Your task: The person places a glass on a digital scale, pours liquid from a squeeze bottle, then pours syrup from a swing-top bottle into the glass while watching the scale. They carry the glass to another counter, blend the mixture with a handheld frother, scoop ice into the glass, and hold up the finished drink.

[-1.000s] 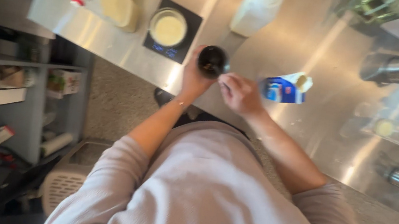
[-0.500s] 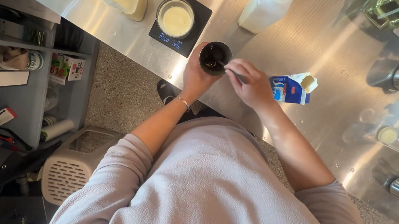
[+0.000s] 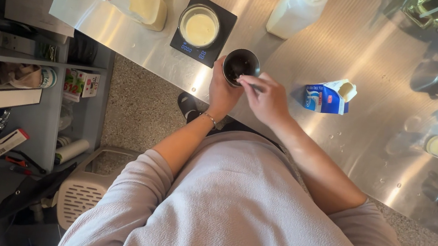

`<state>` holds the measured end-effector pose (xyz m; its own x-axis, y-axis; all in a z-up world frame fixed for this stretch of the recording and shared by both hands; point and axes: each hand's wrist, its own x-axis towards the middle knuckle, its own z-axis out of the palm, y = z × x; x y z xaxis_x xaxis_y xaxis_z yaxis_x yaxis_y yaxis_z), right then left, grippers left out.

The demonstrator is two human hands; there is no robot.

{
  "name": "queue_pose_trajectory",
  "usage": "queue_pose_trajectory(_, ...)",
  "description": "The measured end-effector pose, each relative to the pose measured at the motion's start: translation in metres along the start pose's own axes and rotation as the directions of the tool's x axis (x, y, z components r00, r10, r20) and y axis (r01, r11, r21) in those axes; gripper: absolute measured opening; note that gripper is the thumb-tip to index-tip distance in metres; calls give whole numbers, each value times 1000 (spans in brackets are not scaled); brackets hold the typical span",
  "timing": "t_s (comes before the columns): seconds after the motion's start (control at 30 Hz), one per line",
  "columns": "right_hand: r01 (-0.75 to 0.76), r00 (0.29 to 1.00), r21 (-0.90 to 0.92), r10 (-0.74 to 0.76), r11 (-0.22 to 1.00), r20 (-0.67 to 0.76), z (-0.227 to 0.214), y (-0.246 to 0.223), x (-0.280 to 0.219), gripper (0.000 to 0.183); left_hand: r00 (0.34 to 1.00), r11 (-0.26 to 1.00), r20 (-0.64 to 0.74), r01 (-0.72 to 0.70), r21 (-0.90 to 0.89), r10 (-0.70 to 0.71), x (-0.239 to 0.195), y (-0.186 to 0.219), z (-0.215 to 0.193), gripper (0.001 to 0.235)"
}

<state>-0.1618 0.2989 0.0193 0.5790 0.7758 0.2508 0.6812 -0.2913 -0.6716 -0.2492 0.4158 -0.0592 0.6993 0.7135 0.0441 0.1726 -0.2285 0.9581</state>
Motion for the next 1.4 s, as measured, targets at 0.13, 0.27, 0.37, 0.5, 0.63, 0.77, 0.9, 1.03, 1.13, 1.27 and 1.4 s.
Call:
queue_pose_trajectory(0.13, 2, 994, 91, -12, 996, 109, -23, 24, 7, 10, 999, 999, 22, -41, -18, 41, 0, -1, -1, 77)
queue_pose_trajectory(0.27, 46, 982, 142, -71, 989, 175, -41, 23, 10, 11, 994, 995, 33, -103, -6, 103, -2, -9, 0, 77)
queue_pose_trajectory(0.37, 115, 982, 87, -127, 990, 143, -49, 13, 14, 9, 988, 988, 34, -153, -6, 153, -1, -20, 1, 78)
queue_pose_trajectory(0.5, 254, 959, 18, -254, 967, 124, -17, 33, -1, 8, 977, 978, 45, -210, -5, 210, -4, -26, 0, 81)
queue_pose_trajectory(0.63, 303, 945, 57, -307, 951, 115, -11, 28, -6, 12, 982, 983, 42, -183, -22, 183, -4, -30, 0, 81)
queue_pose_trajectory(0.77, 265, 918, 128, -290, 956, 269, -25, 44, 8, 13, 982, 983, 66, -176, -52, 179, -4, -30, -3, 80)
queue_pose_trajectory(0.9, 271, 878, 122, -297, 955, 376, -55, 34, 27, 15, 979, 984, 94, -179, -27, 181, -1, -29, 0, 79)
queue_pose_trajectory(1.03, 432, 815, 86, -429, 898, 389, -67, 18, 44, 21, 975, 984, 131, -176, -22, 177, 5, -18, -7, 80)
queue_pose_trajectory(1.13, 613, 718, 1, -557, 790, 418, -63, 18, 47, 25, 971, 989, 190, -140, -45, 146, 9, -15, -7, 81)
queue_pose_trajectory(1.27, 598, 740, -106, -497, 794, 453, -50, 13, 41, 21, 971, 990, 196, -136, -22, 138, 10, -12, -12, 82)
queue_pose_trajectory(1.4, 421, 831, -196, -290, 886, 474, -33, 11, 28, 11, 970, 991, 204, -134, -5, 132, 11, -14, 1, 81)
